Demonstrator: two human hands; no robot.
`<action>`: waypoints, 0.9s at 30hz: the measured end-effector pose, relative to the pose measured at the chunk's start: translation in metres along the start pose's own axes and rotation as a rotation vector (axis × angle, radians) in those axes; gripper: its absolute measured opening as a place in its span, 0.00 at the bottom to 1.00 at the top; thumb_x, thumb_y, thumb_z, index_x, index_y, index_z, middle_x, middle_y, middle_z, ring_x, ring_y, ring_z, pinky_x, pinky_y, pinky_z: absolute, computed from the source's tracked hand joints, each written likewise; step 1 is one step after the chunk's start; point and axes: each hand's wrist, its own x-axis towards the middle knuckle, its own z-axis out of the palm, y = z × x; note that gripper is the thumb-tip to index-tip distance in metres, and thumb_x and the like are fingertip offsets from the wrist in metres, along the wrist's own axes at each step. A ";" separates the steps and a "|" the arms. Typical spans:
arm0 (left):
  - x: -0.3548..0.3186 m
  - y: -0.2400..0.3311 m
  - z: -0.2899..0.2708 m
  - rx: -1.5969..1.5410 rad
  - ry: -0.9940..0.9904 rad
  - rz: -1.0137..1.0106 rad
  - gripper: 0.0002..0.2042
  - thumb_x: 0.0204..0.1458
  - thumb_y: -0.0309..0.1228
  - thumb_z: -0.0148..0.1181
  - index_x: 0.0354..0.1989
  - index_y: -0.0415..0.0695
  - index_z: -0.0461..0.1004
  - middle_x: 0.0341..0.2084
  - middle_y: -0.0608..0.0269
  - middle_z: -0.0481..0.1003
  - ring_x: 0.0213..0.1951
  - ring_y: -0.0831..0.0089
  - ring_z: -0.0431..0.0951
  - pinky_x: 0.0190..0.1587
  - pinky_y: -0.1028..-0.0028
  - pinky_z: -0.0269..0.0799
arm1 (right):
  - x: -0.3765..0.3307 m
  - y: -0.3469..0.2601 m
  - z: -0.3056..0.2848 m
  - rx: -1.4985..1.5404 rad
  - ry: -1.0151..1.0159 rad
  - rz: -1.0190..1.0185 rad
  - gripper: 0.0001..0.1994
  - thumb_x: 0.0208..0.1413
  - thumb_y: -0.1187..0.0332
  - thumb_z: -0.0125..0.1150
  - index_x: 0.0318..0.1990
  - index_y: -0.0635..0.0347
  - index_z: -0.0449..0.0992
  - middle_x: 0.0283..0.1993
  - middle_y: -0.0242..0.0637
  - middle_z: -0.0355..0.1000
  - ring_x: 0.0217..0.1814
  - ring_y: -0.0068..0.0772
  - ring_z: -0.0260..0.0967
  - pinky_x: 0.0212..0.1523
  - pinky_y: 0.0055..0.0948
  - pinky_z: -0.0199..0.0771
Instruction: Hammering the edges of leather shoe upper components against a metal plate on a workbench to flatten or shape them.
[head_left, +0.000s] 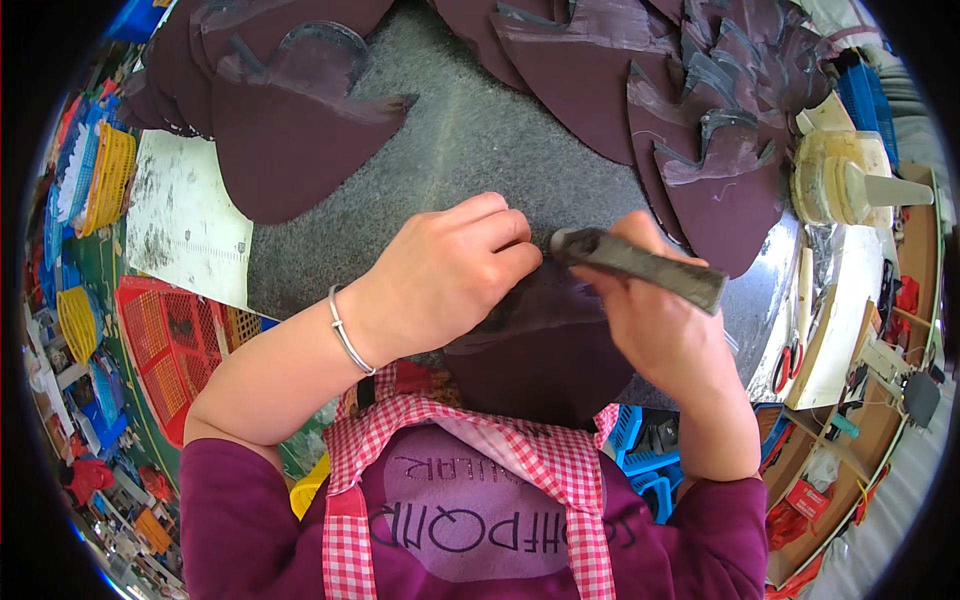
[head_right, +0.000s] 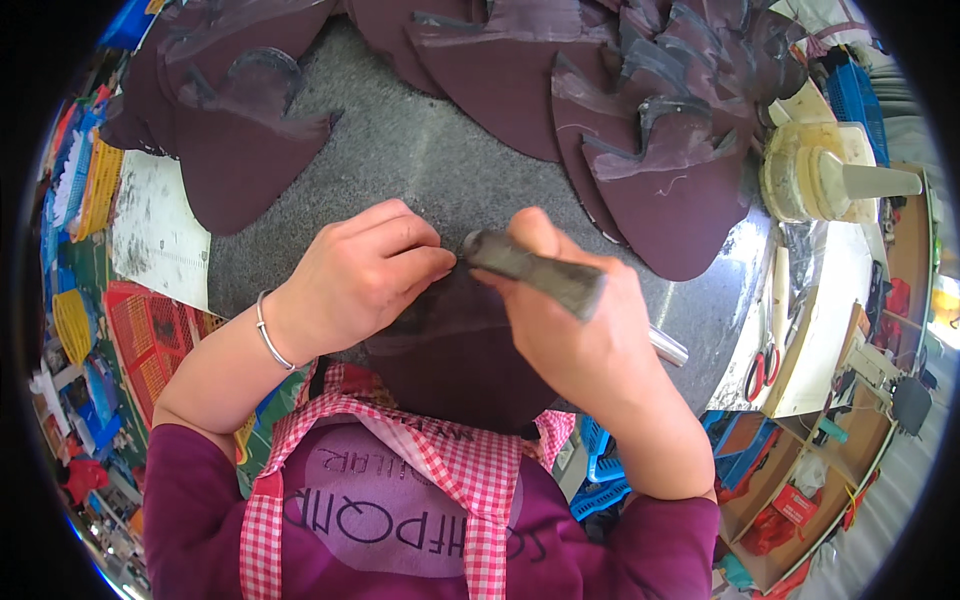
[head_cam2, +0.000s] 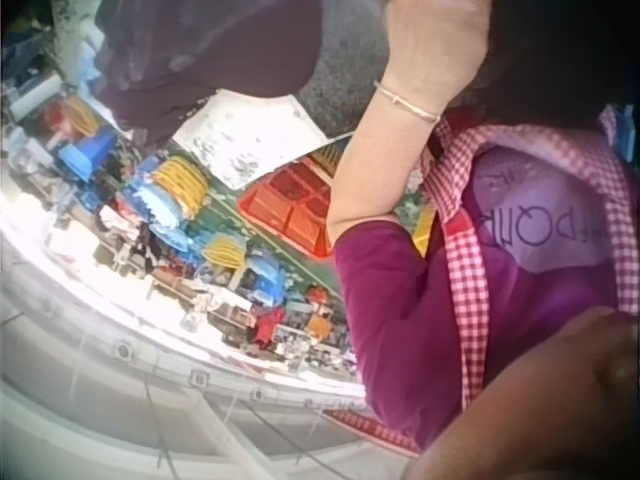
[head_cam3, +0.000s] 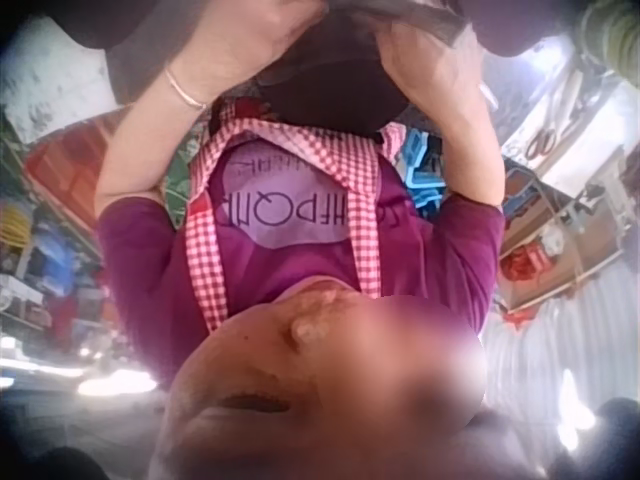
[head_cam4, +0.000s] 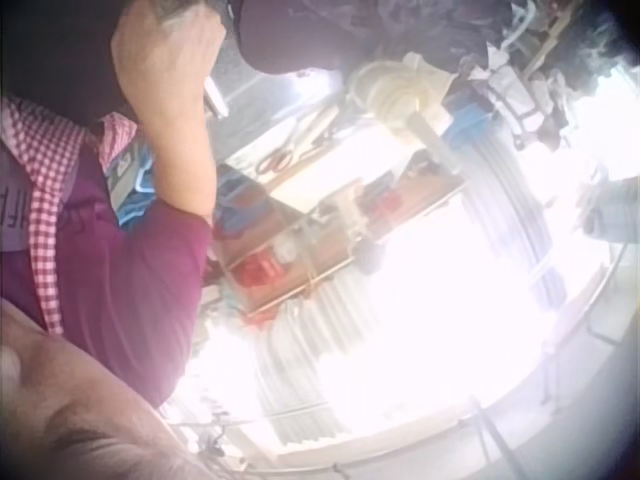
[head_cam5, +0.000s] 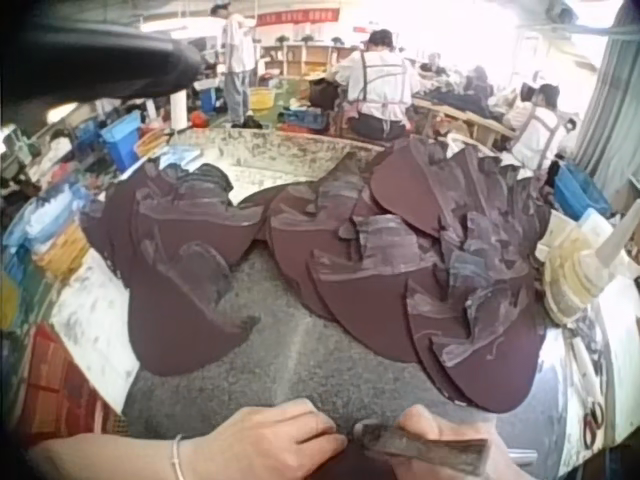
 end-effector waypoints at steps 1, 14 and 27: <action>-0.002 0.002 0.001 0.047 -0.005 -0.007 0.09 0.48 0.25 0.76 0.37 0.43 0.85 0.35 0.63 0.79 0.39 0.63 0.81 0.42 0.64 0.81 | 0.000 -0.004 0.001 -0.021 -0.016 -0.009 0.11 0.62 0.71 0.72 0.41 0.58 0.71 0.32 0.46 0.79 0.32 0.60 0.80 0.28 0.48 0.76; -0.004 0.018 0.009 -0.001 0.079 -0.248 0.09 0.49 0.21 0.71 0.38 0.42 0.81 0.36 0.61 0.79 0.39 0.59 0.80 0.42 0.62 0.79 | 0.008 0.007 -0.001 0.098 -0.047 -0.021 0.07 0.62 0.71 0.70 0.43 0.63 0.78 0.37 0.47 0.78 0.37 0.58 0.80 0.36 0.48 0.77; 0.058 -0.039 0.003 -0.130 -0.194 0.260 0.07 0.51 0.27 0.73 0.38 0.44 0.82 0.35 0.66 0.80 0.43 0.60 0.79 0.45 0.62 0.79 | -0.033 0.006 -0.007 0.006 0.024 0.121 0.09 0.66 0.67 0.68 0.45 0.58 0.74 0.34 0.51 0.79 0.39 0.64 0.80 0.35 0.53 0.78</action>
